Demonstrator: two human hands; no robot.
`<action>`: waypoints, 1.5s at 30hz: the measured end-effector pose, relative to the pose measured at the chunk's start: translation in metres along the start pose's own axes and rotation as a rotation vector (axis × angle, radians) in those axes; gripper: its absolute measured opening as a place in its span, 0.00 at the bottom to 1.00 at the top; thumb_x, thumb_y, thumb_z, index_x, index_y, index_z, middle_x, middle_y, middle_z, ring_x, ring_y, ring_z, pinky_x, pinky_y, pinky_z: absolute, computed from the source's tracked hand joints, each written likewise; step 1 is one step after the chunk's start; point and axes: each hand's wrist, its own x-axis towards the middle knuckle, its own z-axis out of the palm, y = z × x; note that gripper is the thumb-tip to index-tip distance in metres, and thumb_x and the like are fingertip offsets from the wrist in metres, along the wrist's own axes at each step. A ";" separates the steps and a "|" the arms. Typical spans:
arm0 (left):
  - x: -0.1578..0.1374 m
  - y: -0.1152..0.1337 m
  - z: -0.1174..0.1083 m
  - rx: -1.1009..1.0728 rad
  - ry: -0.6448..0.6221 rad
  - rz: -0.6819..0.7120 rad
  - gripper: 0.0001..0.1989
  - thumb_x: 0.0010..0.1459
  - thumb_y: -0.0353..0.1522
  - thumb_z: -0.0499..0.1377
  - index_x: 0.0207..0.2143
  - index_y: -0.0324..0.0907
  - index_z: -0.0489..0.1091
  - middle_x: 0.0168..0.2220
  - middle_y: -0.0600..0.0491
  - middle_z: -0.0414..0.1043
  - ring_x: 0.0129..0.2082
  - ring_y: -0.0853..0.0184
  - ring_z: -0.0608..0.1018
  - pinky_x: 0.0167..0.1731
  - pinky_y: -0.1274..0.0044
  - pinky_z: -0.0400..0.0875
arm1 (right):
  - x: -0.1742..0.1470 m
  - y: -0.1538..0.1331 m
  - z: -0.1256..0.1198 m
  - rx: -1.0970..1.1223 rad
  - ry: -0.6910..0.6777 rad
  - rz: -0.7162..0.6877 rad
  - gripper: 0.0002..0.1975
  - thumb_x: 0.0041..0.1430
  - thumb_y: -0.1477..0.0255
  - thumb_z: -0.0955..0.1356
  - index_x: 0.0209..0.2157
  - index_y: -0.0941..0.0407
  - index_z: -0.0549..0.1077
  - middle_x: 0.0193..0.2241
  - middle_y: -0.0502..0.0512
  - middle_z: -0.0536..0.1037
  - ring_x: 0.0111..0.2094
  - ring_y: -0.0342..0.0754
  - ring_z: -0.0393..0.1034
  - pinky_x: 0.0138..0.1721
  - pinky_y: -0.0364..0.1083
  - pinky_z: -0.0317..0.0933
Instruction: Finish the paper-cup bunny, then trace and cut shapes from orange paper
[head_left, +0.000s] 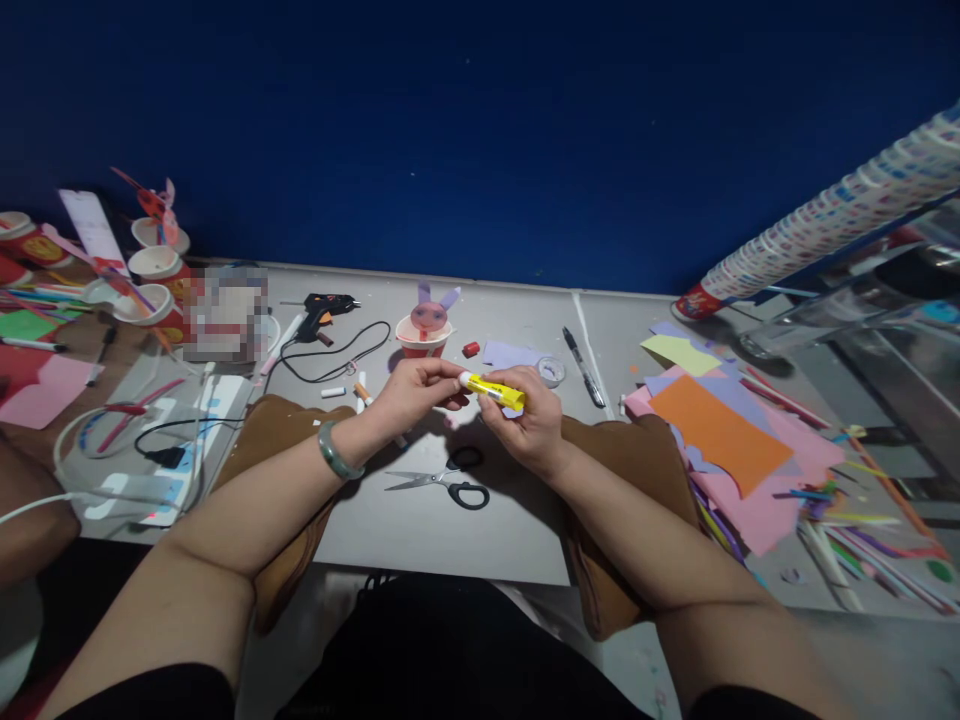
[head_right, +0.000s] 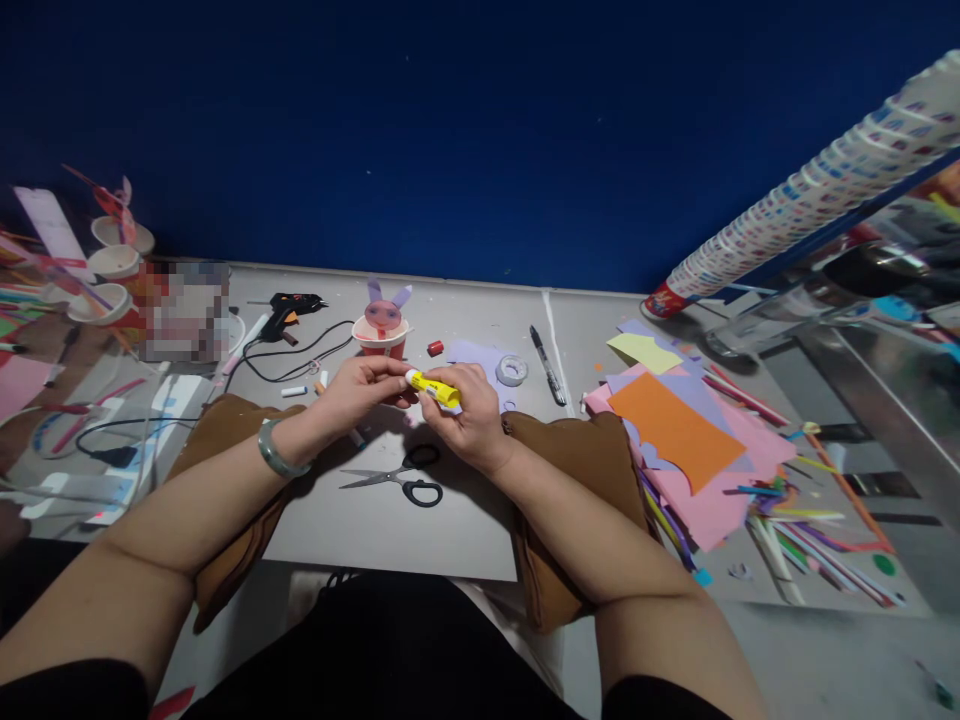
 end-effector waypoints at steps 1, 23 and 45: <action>0.000 0.000 0.000 -0.001 0.002 -0.005 0.08 0.57 0.29 0.69 0.40 0.35 0.80 0.31 0.49 0.83 0.29 0.68 0.85 0.33 0.77 0.82 | 0.000 0.000 0.000 -0.005 0.001 -0.004 0.10 0.65 0.73 0.71 0.47 0.51 0.73 0.36 0.53 0.82 0.35 0.51 0.76 0.38 0.52 0.67; 0.000 0.002 0.004 -0.018 0.111 -0.096 0.03 0.58 0.27 0.68 0.34 0.34 0.81 0.32 0.49 0.83 0.29 0.71 0.83 0.32 0.79 0.81 | 0.003 0.003 -0.005 -0.179 0.118 -0.117 0.13 0.62 0.76 0.70 0.47 0.51 0.70 0.34 0.50 0.81 0.31 0.50 0.75 0.43 0.54 0.61; 0.000 0.003 0.007 0.035 0.108 -0.153 0.02 0.61 0.23 0.66 0.33 0.34 0.79 0.28 0.50 0.81 0.27 0.71 0.82 0.28 0.81 0.80 | 0.000 0.004 -0.002 -0.275 -0.007 -0.082 0.08 0.63 0.73 0.69 0.44 0.52 0.71 0.32 0.50 0.81 0.30 0.49 0.74 0.45 0.54 0.57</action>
